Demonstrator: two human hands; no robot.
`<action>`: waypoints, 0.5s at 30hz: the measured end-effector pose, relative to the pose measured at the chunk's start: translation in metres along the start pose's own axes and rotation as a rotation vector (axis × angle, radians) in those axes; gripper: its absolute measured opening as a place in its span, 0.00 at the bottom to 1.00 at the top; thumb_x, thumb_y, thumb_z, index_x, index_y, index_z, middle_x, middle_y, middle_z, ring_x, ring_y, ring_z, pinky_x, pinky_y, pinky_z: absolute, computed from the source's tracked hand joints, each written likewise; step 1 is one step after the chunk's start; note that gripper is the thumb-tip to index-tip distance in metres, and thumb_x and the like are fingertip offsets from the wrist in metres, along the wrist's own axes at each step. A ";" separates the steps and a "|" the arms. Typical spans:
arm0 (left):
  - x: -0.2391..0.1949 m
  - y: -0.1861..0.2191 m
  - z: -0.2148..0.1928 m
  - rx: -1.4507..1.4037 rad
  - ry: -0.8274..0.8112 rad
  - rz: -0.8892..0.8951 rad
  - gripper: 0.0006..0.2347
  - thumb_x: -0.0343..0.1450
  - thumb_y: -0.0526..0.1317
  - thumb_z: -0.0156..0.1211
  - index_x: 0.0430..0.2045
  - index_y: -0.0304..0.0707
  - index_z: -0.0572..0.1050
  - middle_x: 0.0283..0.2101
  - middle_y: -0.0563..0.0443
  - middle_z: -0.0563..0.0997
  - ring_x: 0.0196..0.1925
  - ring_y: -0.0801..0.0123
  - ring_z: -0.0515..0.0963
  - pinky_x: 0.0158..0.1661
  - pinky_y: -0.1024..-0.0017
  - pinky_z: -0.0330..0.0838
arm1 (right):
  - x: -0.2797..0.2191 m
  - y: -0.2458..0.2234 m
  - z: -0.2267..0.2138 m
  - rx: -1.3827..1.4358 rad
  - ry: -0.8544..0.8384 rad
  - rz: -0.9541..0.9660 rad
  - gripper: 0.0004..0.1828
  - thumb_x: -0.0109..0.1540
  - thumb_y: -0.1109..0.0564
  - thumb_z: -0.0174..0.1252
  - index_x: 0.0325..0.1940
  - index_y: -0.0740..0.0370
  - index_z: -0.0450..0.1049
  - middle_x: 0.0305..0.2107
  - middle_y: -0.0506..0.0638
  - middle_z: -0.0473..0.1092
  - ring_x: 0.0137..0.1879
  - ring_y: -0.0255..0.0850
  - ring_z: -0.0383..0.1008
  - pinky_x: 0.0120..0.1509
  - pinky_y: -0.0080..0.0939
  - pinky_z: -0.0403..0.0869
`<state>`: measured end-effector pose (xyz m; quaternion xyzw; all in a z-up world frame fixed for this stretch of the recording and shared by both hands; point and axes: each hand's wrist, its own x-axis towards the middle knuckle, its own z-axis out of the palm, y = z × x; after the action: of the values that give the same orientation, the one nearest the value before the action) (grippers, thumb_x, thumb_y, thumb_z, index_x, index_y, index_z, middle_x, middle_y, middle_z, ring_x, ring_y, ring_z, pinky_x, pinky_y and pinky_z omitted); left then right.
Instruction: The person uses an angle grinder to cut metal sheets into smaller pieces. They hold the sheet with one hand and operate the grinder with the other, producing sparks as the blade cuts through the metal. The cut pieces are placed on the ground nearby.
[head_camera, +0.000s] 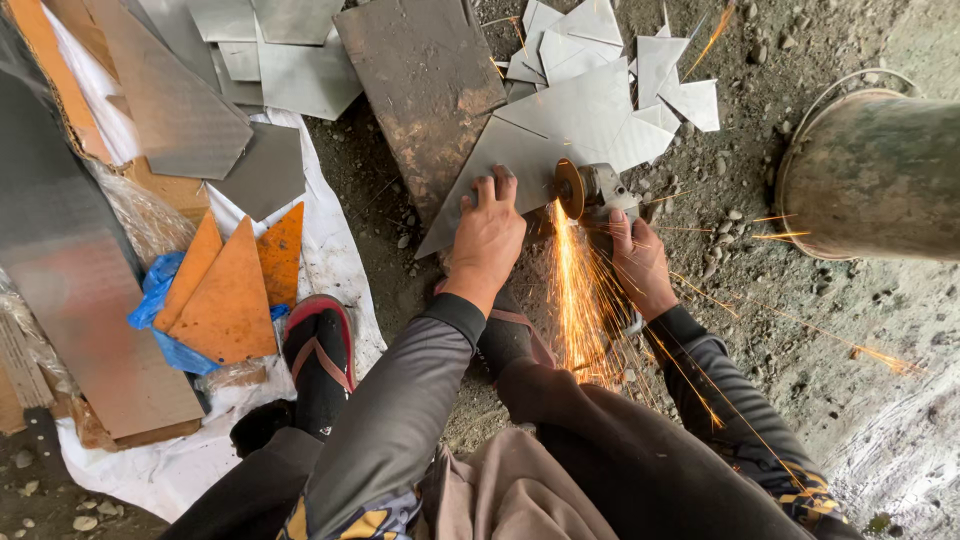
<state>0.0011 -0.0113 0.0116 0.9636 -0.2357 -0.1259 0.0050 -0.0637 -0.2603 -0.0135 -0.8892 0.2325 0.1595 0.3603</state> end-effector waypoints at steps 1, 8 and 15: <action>-0.002 0.000 0.002 -0.001 -0.032 0.017 0.11 0.68 0.39 0.60 0.35 0.29 0.84 0.65 0.38 0.64 0.58 0.48 0.69 0.53 0.58 0.76 | -0.003 0.001 0.001 -0.001 -0.006 0.033 0.39 0.69 0.29 0.43 0.44 0.72 0.73 0.29 0.64 0.73 0.37 0.47 0.75 0.43 0.51 0.72; -0.001 0.001 0.003 0.014 0.012 0.024 0.12 0.66 0.39 0.62 0.35 0.29 0.84 0.64 0.38 0.64 0.58 0.48 0.69 0.51 0.60 0.78 | -0.001 -0.005 -0.003 0.017 -0.014 -0.035 0.37 0.72 0.31 0.44 0.50 0.72 0.74 0.37 0.61 0.75 0.43 0.44 0.75 0.51 0.47 0.71; -0.001 0.000 0.005 0.018 -0.007 0.029 0.10 0.67 0.38 0.62 0.35 0.30 0.84 0.64 0.38 0.64 0.59 0.48 0.69 0.51 0.60 0.78 | -0.004 -0.008 0.002 0.155 -0.023 0.011 0.35 0.71 0.33 0.46 0.53 0.71 0.74 0.39 0.57 0.77 0.45 0.40 0.72 0.52 0.45 0.72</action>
<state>-0.0012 -0.0106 0.0075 0.9597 -0.2508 -0.1271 -0.0028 -0.0626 -0.2524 -0.0083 -0.8555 0.2450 0.1531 0.4298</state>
